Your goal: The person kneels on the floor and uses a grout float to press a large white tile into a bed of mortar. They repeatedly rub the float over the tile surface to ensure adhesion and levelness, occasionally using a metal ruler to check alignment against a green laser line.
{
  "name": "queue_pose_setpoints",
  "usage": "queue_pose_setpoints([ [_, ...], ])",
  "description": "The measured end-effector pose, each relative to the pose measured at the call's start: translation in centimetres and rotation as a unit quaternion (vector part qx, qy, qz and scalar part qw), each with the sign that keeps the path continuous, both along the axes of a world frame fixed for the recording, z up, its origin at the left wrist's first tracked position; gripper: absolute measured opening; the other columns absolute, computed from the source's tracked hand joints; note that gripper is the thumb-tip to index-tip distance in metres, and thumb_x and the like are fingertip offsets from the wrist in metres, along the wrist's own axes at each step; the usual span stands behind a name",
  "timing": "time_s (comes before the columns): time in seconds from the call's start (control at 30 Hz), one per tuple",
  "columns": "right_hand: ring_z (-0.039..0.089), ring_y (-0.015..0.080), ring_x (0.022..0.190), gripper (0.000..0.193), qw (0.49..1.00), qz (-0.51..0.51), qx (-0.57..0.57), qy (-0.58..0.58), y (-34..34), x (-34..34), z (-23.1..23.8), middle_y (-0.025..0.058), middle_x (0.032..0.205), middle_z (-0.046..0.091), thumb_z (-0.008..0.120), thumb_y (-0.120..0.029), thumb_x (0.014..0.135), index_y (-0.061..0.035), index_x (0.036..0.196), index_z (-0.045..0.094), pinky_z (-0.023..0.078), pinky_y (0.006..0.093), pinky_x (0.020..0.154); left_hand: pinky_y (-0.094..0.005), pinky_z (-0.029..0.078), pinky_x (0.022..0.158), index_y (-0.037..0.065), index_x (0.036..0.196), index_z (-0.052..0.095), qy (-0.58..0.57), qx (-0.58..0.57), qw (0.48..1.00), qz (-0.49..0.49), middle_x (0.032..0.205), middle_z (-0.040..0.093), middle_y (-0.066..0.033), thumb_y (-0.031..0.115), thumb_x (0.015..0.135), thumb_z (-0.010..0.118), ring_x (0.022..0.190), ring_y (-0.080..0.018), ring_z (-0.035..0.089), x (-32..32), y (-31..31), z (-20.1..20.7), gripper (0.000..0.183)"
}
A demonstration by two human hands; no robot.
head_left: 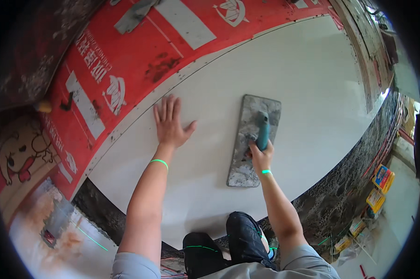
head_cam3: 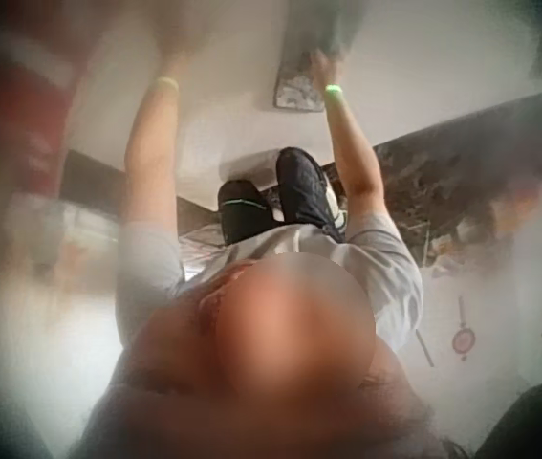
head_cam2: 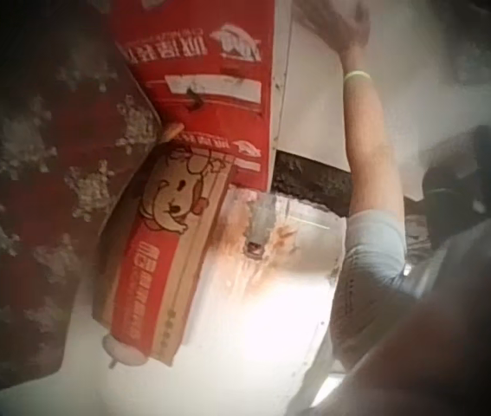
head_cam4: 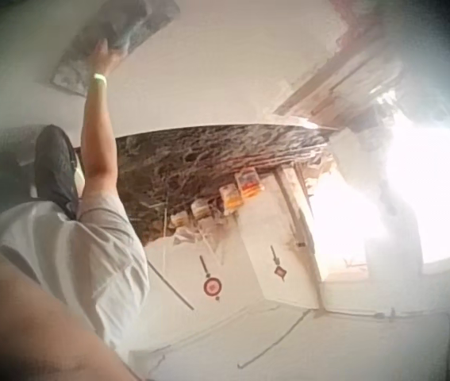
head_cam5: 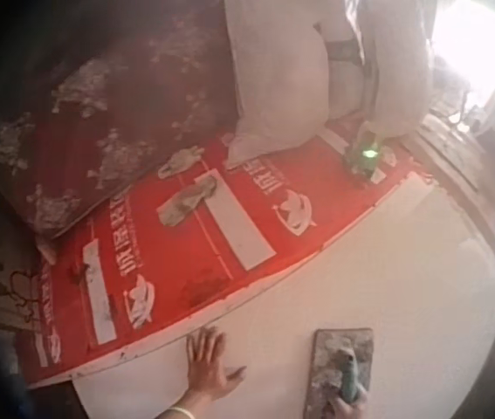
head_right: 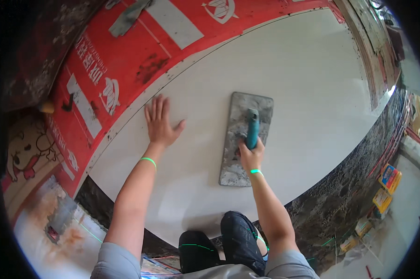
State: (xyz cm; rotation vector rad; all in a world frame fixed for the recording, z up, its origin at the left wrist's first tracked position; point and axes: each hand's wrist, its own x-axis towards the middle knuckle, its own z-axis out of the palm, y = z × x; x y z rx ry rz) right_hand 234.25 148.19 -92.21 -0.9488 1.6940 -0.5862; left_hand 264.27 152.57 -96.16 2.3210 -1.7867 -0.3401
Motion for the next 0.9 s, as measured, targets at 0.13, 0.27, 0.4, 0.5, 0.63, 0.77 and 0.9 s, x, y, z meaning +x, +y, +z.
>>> queue_pose_setpoints([
  [0.13,0.053,0.0140,0.057,0.013,0.995,0.082,-0.056,-0.016,2.5,0.9,2.4,0.0001,0.070,0.057,0.069,-0.013,0.082,-0.0048,0.088,0.060,0.044,0.0291,0.054,-0.0604,0.008,0.118,0.003,0.151,0.031,-0.020,-0.002,0.998,0.067,0.159,0.026,-0.0200,0.054,0.081,0.064,0.148,-0.0389,0.019,0.7,0.5,-1.0,0.093],
  [0.27,0.064,0.0254,0.082,0.027,0.994,0.091,-0.028,0.052,9.4,2.0,5.5,0.0113,0.092,0.066,0.067,-0.018,0.081,-0.0076,0.106,0.064,0.051,0.0413,0.071,-0.0599,0.008,0.118,0.001,0.151,0.029,-0.026,-0.014,0.997,0.073,0.159,0.025,-0.0210,0.050,0.082,0.064,0.148,-0.0400,0.018,0.8,-0.1,-0.7,0.092],
  [0.4,0.066,0.0324,0.073,0.024,0.985,0.155,0.032,0.069,3.6,7.6,0.0,0.0163,0.086,0.068,0.072,-0.014,0.078,-0.0081,0.100,0.065,0.052,0.0416,0.067,-0.0614,0.007,0.118,0.001,0.151,0.029,-0.024,0.022,0.997,0.074,0.160,0.023,-0.0189,0.053,0.083,0.060,0.149,-0.0400,0.016,0.7,0.1,-1.5,0.091],
  [0.5,0.066,0.0336,0.071,0.023,0.983,0.165,0.067,0.031,1.3,9.4,3.1,0.0177,0.083,0.067,0.072,-0.014,0.078,-0.0071,0.098,0.064,0.052,0.0418,0.064,-0.0616,0.007,0.119,0.001,0.151,0.029,-0.030,0.034,0.997,0.069,0.161,0.023,-0.0183,0.052,0.084,0.058,0.149,-0.0401,0.015,1.0,0.5,-1.6,0.089],
  [0.63,0.066,0.0332,0.067,0.019,0.938,0.206,-0.263,0.088,5.7,5.9,5.9,0.0172,0.077,0.066,0.070,-0.013,0.080,-0.0054,0.094,0.060,0.050,0.0423,0.059,-0.0621,0.008,0.118,0.000,0.151,0.029,-0.034,0.006,0.997,0.071,0.161,0.023,-0.0180,0.052,0.084,0.057,0.148,-0.0403,0.017,1.4,-0.5,-1.6,0.088],
  [0.77,0.057,0.0300,0.056,0.018,0.993,0.094,-0.031,0.059,1.2,7.0,-0.7,0.0141,0.068,0.059,0.069,-0.017,0.082,-0.0036,0.086,0.056,0.045,0.0404,0.054,-0.0614,0.008,0.118,0.000,0.150,0.030,-0.021,0.014,0.998,0.058,0.160,0.024,-0.0188,0.049,0.083,0.059,0.148,-0.0401,0.018,0.4,-0.4,-1.3,0.087],
  [0.9,0.054,0.0306,0.053,0.025,0.968,0.161,-0.161,0.105,0.9,7.8,1.3,0.0130,0.062,0.052,0.074,-0.020,0.079,-0.0046,0.080,0.055,0.043,0.0405,0.051,-0.0600,0.008,0.118,0.000,0.150,0.029,-0.033,-0.002,0.998,0.059,0.159,0.025,-0.0200,0.043,0.083,0.062,0.148,-0.0401,0.018,0.8,-0.1,-1.1,0.086],
])
